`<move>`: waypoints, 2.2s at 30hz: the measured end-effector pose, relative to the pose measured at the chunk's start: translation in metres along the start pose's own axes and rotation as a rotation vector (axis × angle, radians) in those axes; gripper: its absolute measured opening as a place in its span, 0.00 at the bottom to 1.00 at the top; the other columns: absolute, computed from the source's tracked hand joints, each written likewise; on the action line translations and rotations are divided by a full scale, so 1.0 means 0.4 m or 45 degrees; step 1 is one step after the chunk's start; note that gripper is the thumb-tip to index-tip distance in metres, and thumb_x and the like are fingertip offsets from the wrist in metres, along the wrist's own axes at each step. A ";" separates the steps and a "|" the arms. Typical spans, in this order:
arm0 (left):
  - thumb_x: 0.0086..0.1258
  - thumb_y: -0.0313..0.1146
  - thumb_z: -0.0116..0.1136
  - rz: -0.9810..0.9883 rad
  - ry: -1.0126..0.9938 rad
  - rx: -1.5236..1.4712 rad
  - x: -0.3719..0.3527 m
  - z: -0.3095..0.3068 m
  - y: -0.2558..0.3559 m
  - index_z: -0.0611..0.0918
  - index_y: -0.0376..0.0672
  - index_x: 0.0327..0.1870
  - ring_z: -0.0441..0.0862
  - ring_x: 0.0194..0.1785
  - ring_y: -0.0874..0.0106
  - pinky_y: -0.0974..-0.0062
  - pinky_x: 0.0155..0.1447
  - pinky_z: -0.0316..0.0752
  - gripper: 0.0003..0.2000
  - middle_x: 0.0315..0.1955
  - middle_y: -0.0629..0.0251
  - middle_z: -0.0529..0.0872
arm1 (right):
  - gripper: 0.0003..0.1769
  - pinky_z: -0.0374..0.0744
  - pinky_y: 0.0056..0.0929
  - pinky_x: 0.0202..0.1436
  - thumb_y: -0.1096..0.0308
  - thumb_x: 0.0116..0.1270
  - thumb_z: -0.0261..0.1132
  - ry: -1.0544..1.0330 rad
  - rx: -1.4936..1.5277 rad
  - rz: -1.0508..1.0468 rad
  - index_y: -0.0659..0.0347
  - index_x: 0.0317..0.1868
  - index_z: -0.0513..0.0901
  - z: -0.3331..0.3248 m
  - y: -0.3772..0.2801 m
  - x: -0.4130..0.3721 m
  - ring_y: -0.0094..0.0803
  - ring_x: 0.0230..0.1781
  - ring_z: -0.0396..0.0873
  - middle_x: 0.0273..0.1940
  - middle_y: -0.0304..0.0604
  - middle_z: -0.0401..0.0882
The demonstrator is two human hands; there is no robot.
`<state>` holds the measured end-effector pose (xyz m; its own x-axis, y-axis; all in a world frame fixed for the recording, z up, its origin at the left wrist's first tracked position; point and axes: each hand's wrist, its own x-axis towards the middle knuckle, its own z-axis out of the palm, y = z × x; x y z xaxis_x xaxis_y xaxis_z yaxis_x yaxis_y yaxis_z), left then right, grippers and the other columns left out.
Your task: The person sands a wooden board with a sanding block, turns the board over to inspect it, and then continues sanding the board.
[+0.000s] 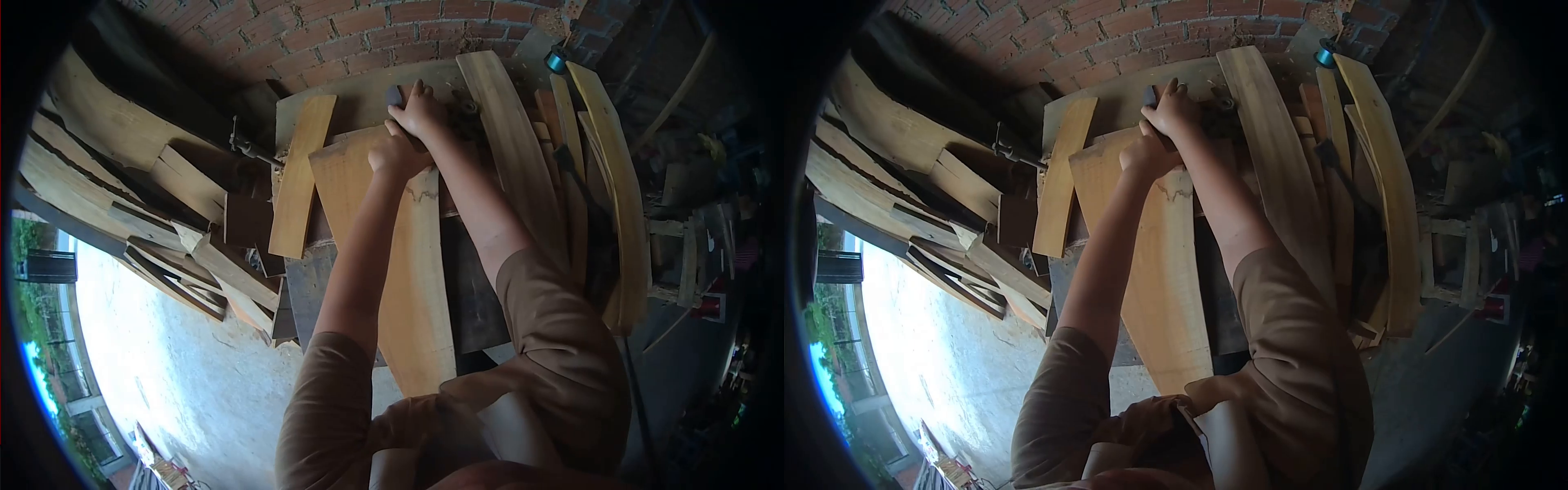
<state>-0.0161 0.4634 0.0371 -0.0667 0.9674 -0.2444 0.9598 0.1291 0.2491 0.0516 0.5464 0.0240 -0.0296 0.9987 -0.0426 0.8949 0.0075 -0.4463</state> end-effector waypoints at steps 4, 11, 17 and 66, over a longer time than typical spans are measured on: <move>0.44 0.69 0.54 -0.076 -0.079 -0.084 -0.258 0.052 0.010 0.45 0.26 0.65 0.84 0.32 0.63 0.67 0.30 0.77 0.59 0.29 0.55 0.84 | 0.51 0.75 0.42 0.50 0.44 0.52 0.62 0.026 0.028 -0.034 0.66 0.67 0.49 0.024 0.046 -0.256 0.49 0.53 0.72 0.59 0.59 0.61; 0.39 0.69 0.59 0.018 -0.164 -0.153 -1.002 0.320 -0.059 0.47 0.18 0.62 0.76 0.12 0.71 0.73 0.14 0.69 0.63 0.09 0.65 0.76 | 0.53 0.75 0.44 0.46 0.55 0.47 0.70 0.023 0.274 -0.161 0.69 0.66 0.48 0.052 0.149 -1.068 0.57 0.51 0.70 0.54 0.62 0.62; 0.39 0.68 0.60 0.007 -0.055 0.059 -1.097 0.461 -0.077 0.46 0.16 0.61 0.77 0.12 0.70 0.72 0.14 0.69 0.63 0.09 0.63 0.76 | 0.54 0.76 0.45 0.44 0.55 0.47 0.70 -0.164 0.311 -0.121 0.70 0.66 0.47 0.043 0.161 -1.142 0.56 0.50 0.71 0.55 0.62 0.61; 0.43 0.71 0.54 -0.194 0.100 -0.108 -0.343 0.050 -0.163 0.51 0.25 0.64 0.83 0.27 0.63 0.67 0.27 0.77 0.59 0.22 0.55 0.83 | 0.52 0.73 0.37 0.53 0.47 0.52 0.64 -0.045 0.066 -0.271 0.72 0.66 0.48 0.102 -0.119 -0.318 0.47 0.53 0.70 0.55 0.61 0.64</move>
<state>-0.0639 0.3180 0.0358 -0.2336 0.9489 -0.2120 0.9107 0.2899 0.2942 -0.0056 0.4171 0.0142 -0.2316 0.9724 0.0267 0.8429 0.2143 -0.4936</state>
